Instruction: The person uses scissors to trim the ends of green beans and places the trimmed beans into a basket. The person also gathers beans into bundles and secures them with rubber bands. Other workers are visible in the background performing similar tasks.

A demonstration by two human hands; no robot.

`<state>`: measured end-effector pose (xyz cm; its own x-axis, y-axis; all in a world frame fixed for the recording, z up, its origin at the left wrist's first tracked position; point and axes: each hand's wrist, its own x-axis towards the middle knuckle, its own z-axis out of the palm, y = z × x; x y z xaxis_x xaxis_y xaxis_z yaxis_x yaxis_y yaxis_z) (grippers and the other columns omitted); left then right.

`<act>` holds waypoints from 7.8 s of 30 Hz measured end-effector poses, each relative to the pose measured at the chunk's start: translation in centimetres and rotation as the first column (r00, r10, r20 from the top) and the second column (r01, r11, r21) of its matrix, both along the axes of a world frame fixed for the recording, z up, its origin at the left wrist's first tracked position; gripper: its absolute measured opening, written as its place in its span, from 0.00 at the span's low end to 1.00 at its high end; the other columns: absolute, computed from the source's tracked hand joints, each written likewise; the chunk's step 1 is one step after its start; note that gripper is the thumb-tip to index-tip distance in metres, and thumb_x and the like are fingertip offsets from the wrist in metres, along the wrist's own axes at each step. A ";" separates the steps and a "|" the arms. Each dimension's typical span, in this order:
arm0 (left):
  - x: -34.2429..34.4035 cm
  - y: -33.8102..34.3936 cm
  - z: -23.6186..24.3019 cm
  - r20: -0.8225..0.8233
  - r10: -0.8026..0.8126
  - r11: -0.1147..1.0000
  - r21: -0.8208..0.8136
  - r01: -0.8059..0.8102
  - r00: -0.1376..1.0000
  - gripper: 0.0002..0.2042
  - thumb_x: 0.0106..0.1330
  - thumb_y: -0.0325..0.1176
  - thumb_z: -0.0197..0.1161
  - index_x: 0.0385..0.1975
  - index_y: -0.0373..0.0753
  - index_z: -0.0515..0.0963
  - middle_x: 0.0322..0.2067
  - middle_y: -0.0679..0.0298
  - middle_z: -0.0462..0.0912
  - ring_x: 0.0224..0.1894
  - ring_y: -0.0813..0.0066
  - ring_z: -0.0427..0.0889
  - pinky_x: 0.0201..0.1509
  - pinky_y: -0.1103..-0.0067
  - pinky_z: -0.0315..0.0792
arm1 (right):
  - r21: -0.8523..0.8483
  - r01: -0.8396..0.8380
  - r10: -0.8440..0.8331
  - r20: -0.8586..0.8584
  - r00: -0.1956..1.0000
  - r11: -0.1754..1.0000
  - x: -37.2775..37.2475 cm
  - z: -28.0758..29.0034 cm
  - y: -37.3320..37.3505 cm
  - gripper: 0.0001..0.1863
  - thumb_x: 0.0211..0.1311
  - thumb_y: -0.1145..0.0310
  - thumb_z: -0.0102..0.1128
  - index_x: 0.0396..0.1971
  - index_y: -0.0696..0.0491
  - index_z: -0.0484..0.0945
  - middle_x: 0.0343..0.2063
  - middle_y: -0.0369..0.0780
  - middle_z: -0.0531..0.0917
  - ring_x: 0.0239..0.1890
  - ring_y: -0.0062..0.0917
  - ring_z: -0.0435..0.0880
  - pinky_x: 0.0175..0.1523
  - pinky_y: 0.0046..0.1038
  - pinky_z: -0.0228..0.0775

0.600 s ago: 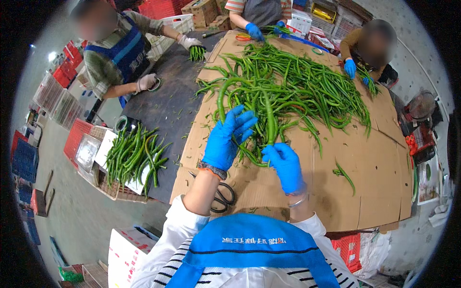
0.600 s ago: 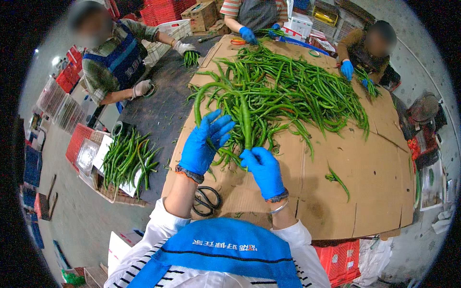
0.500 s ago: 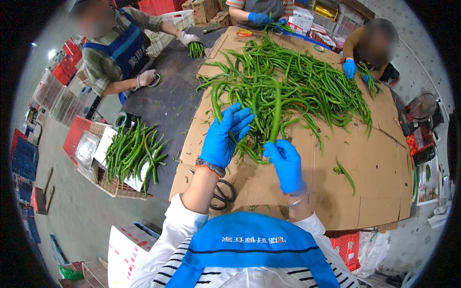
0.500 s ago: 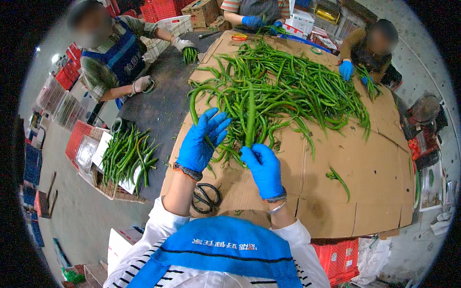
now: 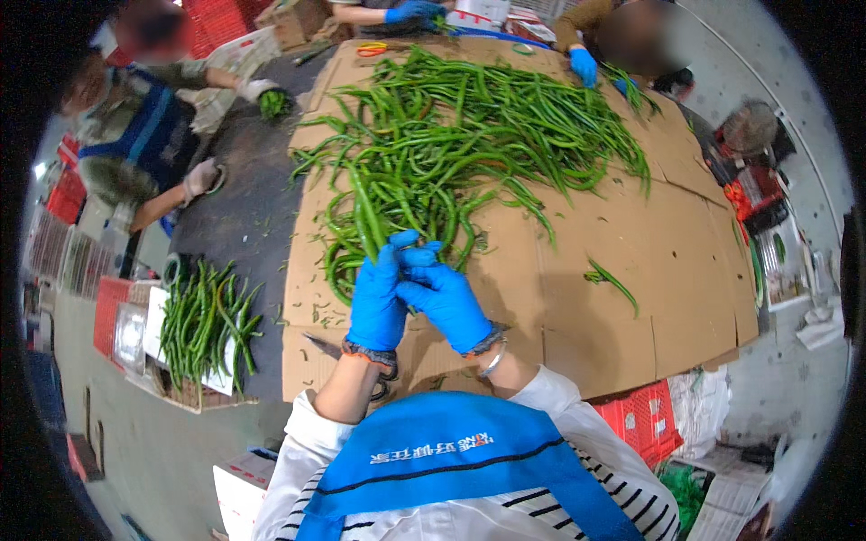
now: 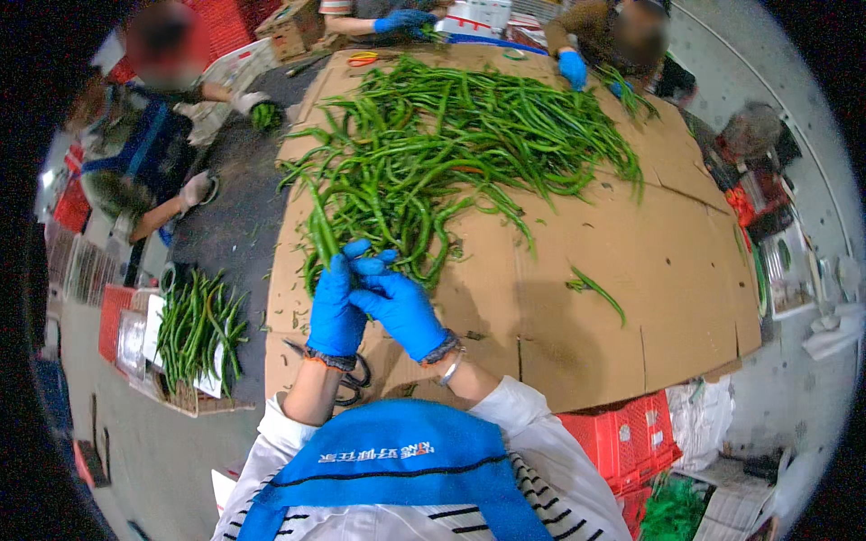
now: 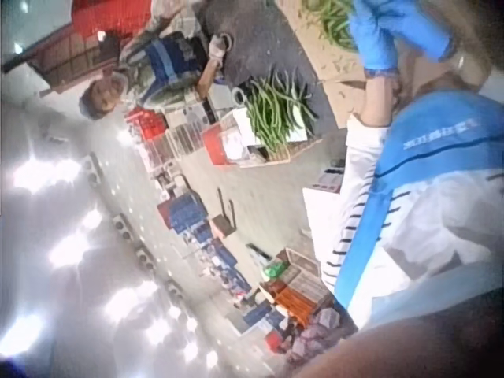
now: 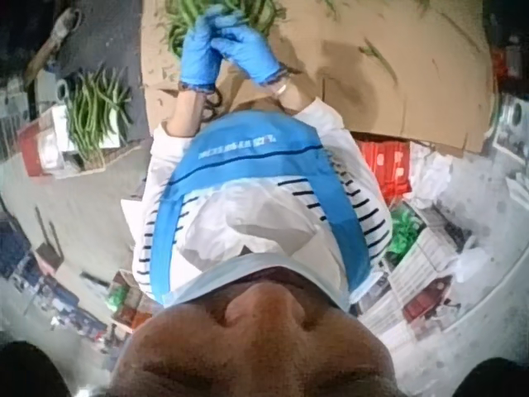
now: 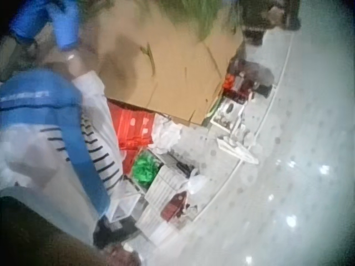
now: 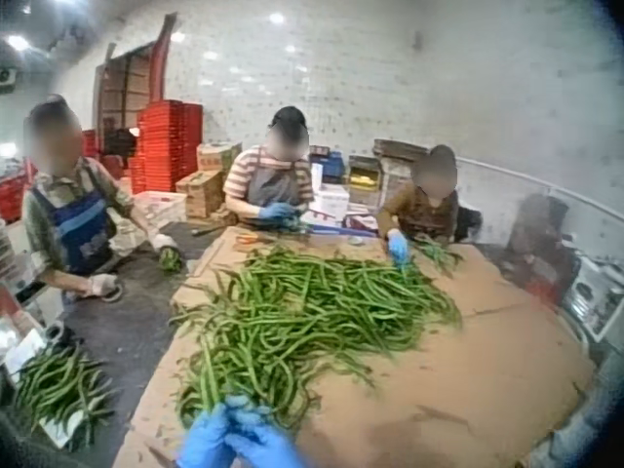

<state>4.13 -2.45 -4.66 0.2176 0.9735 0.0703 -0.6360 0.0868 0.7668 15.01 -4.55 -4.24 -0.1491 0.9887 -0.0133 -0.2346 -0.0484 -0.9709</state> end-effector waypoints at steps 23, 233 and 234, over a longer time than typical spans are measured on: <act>0.5 4.0 0.2 0.378 -0.346 0.855 -0.249 0.454 0.859 0.13 0.70 0.41 0.46 0.41 0.39 0.72 0.30 0.66 0.76 0.47 0.63 0.76 0.49 0.66 0.74 | 0.101 0.072 -0.111 0.473 0.874 0.992 16.0 -3.1 0.9 0.16 0.58 0.62 0.56 0.40 0.57 0.79 0.35 0.42 0.82 0.37 0.25 0.80 0.42 0.24 0.72; -7.1 -3.1 0.0 0.262 -0.160 0.951 -0.216 0.219 0.952 0.14 0.61 0.34 0.54 0.46 0.40 0.69 0.23 0.70 0.68 0.26 0.77 0.68 0.37 0.76 0.64 | 0.463 -0.371 -0.473 0.878 0.069 0.805 13.7 -2.4 20.1 0.13 0.52 0.67 0.54 0.40 0.44 0.79 0.36 0.44 0.78 0.36 0.41 0.78 0.41 0.40 0.71; -7.7 -3.6 -0.1 0.324 -0.131 0.954 -0.216 0.208 0.937 0.16 0.59 0.32 0.56 0.46 0.35 0.70 0.25 0.65 0.70 0.28 0.73 0.70 0.38 0.74 0.66 | 0.437 -0.362 -0.458 0.888 0.031 0.823 13.2 -3.4 20.7 0.14 0.53 0.67 0.53 0.40 0.43 0.79 0.36 0.44 0.78 0.37 0.41 0.78 0.41 0.40 0.71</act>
<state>-3.56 -6.08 -4.71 0.3864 0.9193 -0.0747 -0.7933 0.3726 0.4814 28.16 16.17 -7.62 -0.3501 0.8868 0.3017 0.9149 0.3929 -0.0931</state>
